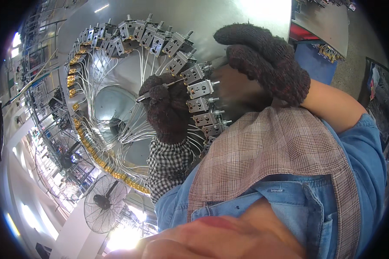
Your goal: Wiring and assembling pins onto a large circular electronic component on a production floor.
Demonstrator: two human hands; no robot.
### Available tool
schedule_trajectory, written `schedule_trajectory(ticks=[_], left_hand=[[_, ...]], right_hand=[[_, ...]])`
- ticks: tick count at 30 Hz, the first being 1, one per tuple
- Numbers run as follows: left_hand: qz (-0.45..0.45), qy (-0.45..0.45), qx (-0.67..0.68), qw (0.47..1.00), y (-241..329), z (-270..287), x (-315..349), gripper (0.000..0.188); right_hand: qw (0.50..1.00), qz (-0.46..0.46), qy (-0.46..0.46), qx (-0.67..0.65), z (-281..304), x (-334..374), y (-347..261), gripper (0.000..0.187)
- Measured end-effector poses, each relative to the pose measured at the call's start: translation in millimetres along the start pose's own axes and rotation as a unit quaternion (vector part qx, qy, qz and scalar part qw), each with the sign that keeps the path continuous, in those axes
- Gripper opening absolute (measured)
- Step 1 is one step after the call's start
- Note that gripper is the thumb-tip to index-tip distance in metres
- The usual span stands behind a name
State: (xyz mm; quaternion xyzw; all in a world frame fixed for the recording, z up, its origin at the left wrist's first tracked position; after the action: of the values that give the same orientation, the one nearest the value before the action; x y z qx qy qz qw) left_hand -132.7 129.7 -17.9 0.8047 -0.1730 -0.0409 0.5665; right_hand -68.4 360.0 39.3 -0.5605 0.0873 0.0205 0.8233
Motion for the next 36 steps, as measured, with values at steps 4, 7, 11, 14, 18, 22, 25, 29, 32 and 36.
schedule_trajectory(ticks=[4, 7, 11, 14, 18, 22, 25, 29, 32, 36], left_hand=[[-0.058, 0.006, -0.023, 0.998, 4.8, -0.9, -0.7, 0.032], [-0.019, 0.01, 0.08, 0.997, 1.7, -3.2, 0.9, 0.032], [-0.079, -0.004, -0.115, 0.99, 13.6, -7.0, 0.3, 0.029], [-0.001, -0.035, 0.034, 0.999, 5.3, -8.2, -1.7, 0.028], [-0.012, -0.033, -0.027, 0.999, 10.3, -10.5, -1.6, 0.026], [0.015, -0.015, 0.122, 0.992, 7.6, -13.9, 1.4, 0.025], [0.01, -0.026, 0.093, 0.995, 7.4, -12.7, -0.2, 0.024], [-0.017, -0.039, -0.034, 0.999, 9.4, -8.5, -4.0, 0.024], [0.002, -0.042, 0.116, 0.992, 7.7, -11.9, -3.4, 0.023], [0.006, -0.015, 0.08, 0.997, 7.8, -17.1, -0.5, 0.022]], right_hand=[[0.922, 0.265, 0.073, 0.273, 1.2, -0.8, -34.9, 0.033], [0.966, 0.162, 0.042, 0.197, 5.8, -6.7, -25.1, 0.032], [0.997, -0.046, -0.023, 0.051, 4.2, -1.8, -0.3, 0.031], [0.989, 0.065, -0.023, 0.129, 2.5, -0.4, -13.7, 0.03], [0.989, -0.11, -0.028, -0.094, 0.7, -1.5, 10.4, 0.034], [0.998, -0.026, -0.004, 0.051, 4.6, -2.7, -4.1, 0.035], [0.998, -0.043, -0.01, 0.044, 3.0, -1.9, -1.3, 0.033], [0.991, -0.073, -0.038, -0.103, -2.7, -1.7, 7.0, 0.034], [0.99, -0.127, -0.035, -0.041, -3.1, 0.2, 15.7, 0.034], [0.994, -0.098, -0.001, -0.04, -2.0, 1.2, 7.2, 0.031]])
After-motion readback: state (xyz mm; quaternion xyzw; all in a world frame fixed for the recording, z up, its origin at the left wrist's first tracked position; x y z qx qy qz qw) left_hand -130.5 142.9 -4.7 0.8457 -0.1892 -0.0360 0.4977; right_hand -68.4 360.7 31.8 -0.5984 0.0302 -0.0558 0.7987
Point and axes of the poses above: each hand's wrist, its own x-axis away from the middle knuckle, its own z-axis out of the back of the hand, y = z × x, the point moved 7 cm from there along -x, towards the middle knuckle, and after that the axes turned 13 degrees about x, right-handed, at the moved point
